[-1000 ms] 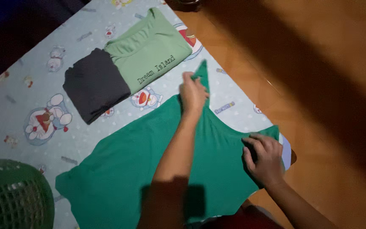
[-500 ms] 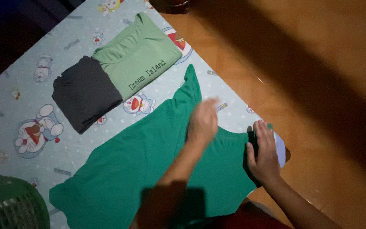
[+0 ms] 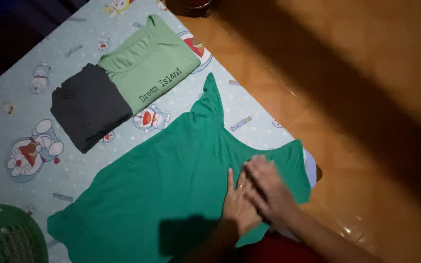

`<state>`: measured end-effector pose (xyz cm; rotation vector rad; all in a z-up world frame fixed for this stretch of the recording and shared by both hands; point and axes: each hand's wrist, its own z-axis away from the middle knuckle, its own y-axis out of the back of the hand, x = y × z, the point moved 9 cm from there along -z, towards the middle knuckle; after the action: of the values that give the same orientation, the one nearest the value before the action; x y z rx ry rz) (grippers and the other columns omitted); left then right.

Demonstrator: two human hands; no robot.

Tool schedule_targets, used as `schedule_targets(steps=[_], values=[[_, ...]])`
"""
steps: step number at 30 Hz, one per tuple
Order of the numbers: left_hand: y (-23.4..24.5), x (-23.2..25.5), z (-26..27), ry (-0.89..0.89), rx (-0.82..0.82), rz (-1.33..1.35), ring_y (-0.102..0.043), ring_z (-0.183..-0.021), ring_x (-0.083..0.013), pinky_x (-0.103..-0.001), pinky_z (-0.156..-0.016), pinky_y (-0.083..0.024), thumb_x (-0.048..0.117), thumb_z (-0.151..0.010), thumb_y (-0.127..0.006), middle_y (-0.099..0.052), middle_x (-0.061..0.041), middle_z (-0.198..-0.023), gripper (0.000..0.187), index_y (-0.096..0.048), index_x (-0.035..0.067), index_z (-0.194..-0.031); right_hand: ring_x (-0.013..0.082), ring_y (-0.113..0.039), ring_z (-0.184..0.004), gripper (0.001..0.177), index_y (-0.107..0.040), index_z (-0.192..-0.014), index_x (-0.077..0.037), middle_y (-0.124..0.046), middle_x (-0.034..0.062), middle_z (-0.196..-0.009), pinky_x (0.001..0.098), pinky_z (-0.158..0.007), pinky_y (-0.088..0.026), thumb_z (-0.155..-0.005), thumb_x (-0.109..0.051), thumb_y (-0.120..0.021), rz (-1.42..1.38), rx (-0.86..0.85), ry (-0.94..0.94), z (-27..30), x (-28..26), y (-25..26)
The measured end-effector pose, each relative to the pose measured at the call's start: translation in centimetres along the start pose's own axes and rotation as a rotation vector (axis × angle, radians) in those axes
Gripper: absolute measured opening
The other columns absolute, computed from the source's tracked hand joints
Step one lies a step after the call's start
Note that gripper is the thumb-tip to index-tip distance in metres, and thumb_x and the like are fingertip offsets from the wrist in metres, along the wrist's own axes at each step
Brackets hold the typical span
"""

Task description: The person takes a green t-shirt out of a laundry basket, spreads it flat on a table, and begins folding the sleeves and sides by hand.

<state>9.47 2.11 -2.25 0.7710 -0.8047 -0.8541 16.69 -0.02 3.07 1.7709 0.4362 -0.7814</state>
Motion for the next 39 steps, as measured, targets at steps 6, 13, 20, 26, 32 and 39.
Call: schedule_targets(steps=[6, 13, 20, 26, 32, 39], values=[[1.6, 0.4, 0.5, -0.005, 0.291, -0.112, 0.001, -0.156, -0.0396, -0.067, -0.117, 0.006, 0.067, -0.088, -0.051, -0.004, -0.023, -0.169, 0.102, -0.014, 0.003, -0.159, 0.042, -0.018, -0.153, 0.097, -0.03, -0.158, -0.006, -0.028, 0.0205, -0.164, 0.0557, -0.121, -0.013, -0.081, -0.047, -0.073, 0.078, -0.252, 0.029, 0.5, 0.8, -1.6], [1.4, 0.0, 0.7, -0.03, 0.449, 0.06, -0.002, -0.155, -0.0372, -0.067, -0.118, 0.002, 0.072, -0.09, -0.047, -0.009, -0.022, -0.167, 0.104, -0.019, 0.001, -0.159, 0.0321, -0.017, -0.155, 0.098, -0.025, -0.159, -0.012, -0.024, 0.015, -0.166, 0.0564, -0.123, -0.007, -0.083, -0.067, -0.054, 0.526, -0.095, -0.129, 1.3, 7.3, 1.7], [2.7, 0.5, 1.9, -0.02, 0.565, -0.052, -0.006, -0.159, -0.0349, -0.063, -0.123, 0.0, 0.075, -0.095, -0.044, -0.015, -0.021, -0.17, 0.102, -0.023, 0.002, -0.163, 0.0414, -0.01, -0.155, 0.106, -0.019, -0.157, 0.002, -0.016, 0.0259, -0.166, 0.0653, -0.114, 0.001, -0.086, -0.068, -0.055, 0.73, 0.019, -0.344, 0.6, 9.5, 4.7], [0.8, 0.2, 0.7, 0.06, 0.091, -0.063, 0.004, -0.159, -0.0348, -0.064, -0.12, 0.005, 0.061, -0.089, -0.054, -0.005, -0.021, -0.172, 0.1, -0.021, -0.003, -0.159, 0.0401, -0.013, -0.156, 0.1, -0.019, -0.161, -0.001, -0.017, 0.0254, -0.168, 0.0547, -0.124, -0.013, -0.089, -0.055, -0.062, 0.078, -0.253, 0.065, 0.8, 1.4, -0.8], [0.9, 0.1, 0.7, 0.044, 0.284, 0.009, 0.0, -0.158, -0.033, -0.064, -0.121, 0.005, 0.063, -0.088, -0.049, -0.008, -0.017, -0.171, 0.096, -0.024, 0.001, -0.157, 0.0328, -0.018, -0.153, 0.099, -0.023, -0.159, -0.008, -0.024, 0.0143, -0.165, 0.0554, -0.121, -0.012, -0.087, -0.065, -0.058, 0.349, -0.259, 0.122, 1.3, 3.1, -0.1], [1.9, 0.2, 1.8, 0.064, 0.634, -0.022, -0.008, -0.159, -0.0303, -0.061, -0.125, 0.0, 0.075, -0.091, -0.047, -0.016, -0.015, -0.171, 0.104, -0.02, 0.006, -0.163, 0.0298, -0.017, -0.154, 0.095, -0.027, -0.16, -0.015, -0.024, 0.0112, -0.166, 0.0568, -0.122, -0.012, -0.087, -0.071, -0.049, 0.515, -0.114, 0.129, 1.5, 5.3, 2.4]])
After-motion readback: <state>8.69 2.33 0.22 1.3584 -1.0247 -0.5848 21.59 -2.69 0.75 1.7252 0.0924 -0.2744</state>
